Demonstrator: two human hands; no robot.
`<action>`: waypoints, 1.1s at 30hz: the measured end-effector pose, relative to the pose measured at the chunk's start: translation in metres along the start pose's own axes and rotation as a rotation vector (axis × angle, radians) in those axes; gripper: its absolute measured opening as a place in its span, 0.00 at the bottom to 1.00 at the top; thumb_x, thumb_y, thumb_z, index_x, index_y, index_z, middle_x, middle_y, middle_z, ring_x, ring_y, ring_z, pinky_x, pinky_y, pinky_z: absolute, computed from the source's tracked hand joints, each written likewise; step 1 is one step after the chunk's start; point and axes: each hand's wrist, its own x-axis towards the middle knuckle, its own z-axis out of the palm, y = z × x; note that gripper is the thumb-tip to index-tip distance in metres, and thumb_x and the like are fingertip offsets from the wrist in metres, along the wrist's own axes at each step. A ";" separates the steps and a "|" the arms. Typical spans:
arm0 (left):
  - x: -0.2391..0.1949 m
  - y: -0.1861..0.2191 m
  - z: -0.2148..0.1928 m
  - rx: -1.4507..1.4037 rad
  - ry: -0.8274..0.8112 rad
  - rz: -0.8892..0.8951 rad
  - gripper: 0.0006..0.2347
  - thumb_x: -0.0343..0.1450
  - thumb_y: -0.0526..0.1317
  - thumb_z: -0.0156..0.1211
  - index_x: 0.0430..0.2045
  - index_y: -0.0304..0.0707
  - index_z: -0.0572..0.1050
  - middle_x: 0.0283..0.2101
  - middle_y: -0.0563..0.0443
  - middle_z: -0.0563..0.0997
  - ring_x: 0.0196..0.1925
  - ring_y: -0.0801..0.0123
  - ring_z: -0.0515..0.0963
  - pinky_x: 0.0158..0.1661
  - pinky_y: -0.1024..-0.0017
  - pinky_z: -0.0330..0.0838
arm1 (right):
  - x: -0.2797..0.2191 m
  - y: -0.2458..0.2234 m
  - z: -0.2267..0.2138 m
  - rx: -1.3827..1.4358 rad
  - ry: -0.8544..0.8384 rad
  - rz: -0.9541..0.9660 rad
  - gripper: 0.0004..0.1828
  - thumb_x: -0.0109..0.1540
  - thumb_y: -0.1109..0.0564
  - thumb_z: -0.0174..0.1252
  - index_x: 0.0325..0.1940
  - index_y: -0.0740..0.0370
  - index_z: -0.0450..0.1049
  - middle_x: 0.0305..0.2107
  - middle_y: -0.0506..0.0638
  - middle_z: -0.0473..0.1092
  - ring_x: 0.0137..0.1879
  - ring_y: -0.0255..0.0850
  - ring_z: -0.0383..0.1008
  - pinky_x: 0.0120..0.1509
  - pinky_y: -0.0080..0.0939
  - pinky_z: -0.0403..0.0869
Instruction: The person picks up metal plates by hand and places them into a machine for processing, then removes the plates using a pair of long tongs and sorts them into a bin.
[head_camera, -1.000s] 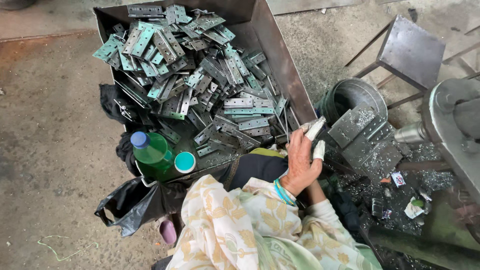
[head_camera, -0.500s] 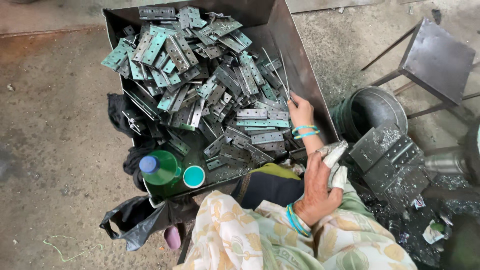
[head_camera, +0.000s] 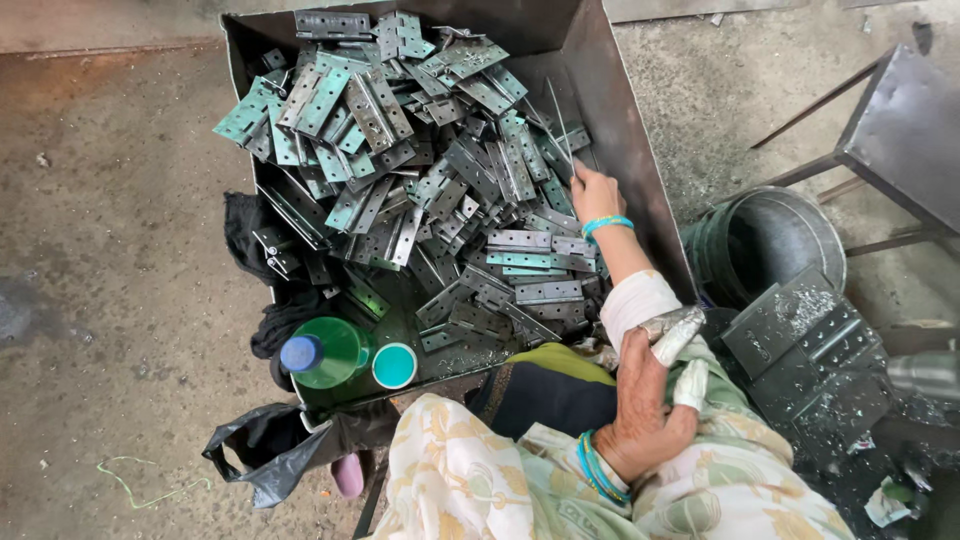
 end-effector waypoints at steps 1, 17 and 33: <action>0.003 -0.004 0.002 0.003 -0.002 0.014 0.27 0.68 0.28 0.56 0.67 0.36 0.67 0.61 0.32 0.69 0.63 0.37 0.70 0.67 0.51 0.65 | -0.011 0.008 0.001 -0.011 0.006 -0.012 0.20 0.66 0.47 0.54 0.63 0.39 0.74 0.46 0.62 0.76 0.54 0.64 0.75 0.58 0.62 0.73; -0.010 -0.010 0.028 0.143 -0.025 0.113 0.26 0.66 0.31 0.58 0.63 0.35 0.68 0.59 0.34 0.70 0.63 0.39 0.69 0.64 0.50 0.60 | -0.241 0.174 0.012 0.824 -0.010 0.013 0.30 0.68 0.44 0.50 0.73 0.51 0.60 0.59 0.59 0.63 0.68 0.57 0.59 0.72 0.59 0.58; -0.020 -0.030 0.030 0.234 -0.071 0.132 0.29 0.61 0.33 0.59 0.62 0.35 0.66 0.60 0.32 0.68 0.64 0.38 0.67 0.63 0.46 0.61 | -0.255 0.156 0.025 2.614 -0.351 -0.302 0.37 0.68 0.42 0.45 0.78 0.60 0.52 0.65 0.54 0.56 0.76 0.45 0.49 0.83 0.50 0.47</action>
